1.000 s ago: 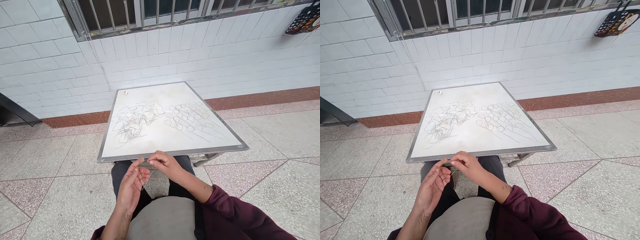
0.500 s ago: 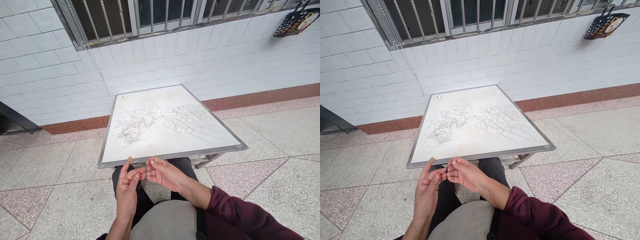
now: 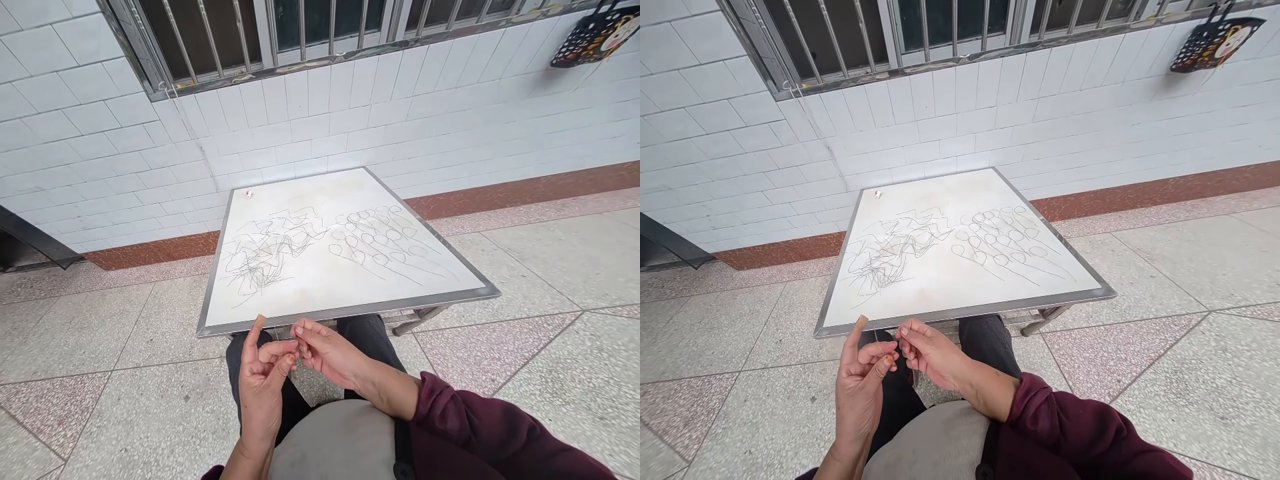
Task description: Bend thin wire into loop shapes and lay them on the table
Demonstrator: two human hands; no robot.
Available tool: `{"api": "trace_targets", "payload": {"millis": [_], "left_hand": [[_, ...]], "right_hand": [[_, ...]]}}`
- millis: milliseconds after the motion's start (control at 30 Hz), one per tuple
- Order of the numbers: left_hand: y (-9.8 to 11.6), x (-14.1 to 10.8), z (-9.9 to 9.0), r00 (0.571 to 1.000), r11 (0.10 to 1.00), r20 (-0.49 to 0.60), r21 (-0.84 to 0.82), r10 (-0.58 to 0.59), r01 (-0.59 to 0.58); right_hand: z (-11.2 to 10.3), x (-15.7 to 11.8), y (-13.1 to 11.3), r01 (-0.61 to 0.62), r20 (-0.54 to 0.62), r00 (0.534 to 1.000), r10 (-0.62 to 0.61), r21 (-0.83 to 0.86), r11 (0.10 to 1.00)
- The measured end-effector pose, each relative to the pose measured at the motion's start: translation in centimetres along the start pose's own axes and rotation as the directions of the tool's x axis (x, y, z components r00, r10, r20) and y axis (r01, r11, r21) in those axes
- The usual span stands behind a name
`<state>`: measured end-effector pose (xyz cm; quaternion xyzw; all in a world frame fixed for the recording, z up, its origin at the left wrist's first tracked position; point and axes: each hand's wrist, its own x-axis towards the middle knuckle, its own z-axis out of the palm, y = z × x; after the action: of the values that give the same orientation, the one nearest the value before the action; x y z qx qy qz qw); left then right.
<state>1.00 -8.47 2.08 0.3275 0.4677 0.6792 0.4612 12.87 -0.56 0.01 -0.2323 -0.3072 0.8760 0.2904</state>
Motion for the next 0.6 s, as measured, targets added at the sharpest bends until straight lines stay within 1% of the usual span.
{"api": "trace_targets", "payload": {"millis": [100,200,267,300,367,467,533,600], "left_hand": [[0.0,0.1,0.7,0.994,0.996,-0.064,0.027,0.089,-0.087],[0.1,0.3,1.2,0.983,0.989,-0.113,0.051,0.147,-0.142],[0.1,0.4,1.0,0.976,0.982,-0.123,0.088,0.18,-0.17],[-0.1,0.5,0.7,0.974,0.975,-0.108,0.123,0.2,-0.186],[-0.5,0.7,-0.3,0.967,0.942,-0.034,0.237,0.253,-0.238],[-1.5,1.1,-2.1,0.94,0.832,0.149,0.436,0.308,-0.342],[-1.8,1.5,-2.9,0.914,0.759,0.286,0.515,0.287,-0.399],[-1.7,1.9,-3.2,0.876,0.712,0.42,0.538,0.238,-0.451]], "right_hand": [[0.3,-0.1,0.4,-0.072,0.042,0.997,0.072,0.002,0.997],[0.6,-0.2,0.9,-0.138,0.068,0.988,0.139,-0.023,0.99],[0.7,-0.2,1.1,-0.144,0.075,0.986,0.148,-0.061,0.988],[0.7,-0.2,1.1,-0.135,0.072,0.987,0.141,-0.084,0.987],[0.7,-0.2,1.0,-0.1,0.054,0.993,0.108,-0.133,0.986],[0.5,-0.2,0.9,-0.073,0.032,0.996,0.08,-0.19,0.979],[0.3,-0.2,0.9,-0.1,0.046,0.993,0.112,-0.211,0.972],[0.2,-0.2,1.0,-0.145,0.068,0.984,0.164,-0.221,0.964]]}}
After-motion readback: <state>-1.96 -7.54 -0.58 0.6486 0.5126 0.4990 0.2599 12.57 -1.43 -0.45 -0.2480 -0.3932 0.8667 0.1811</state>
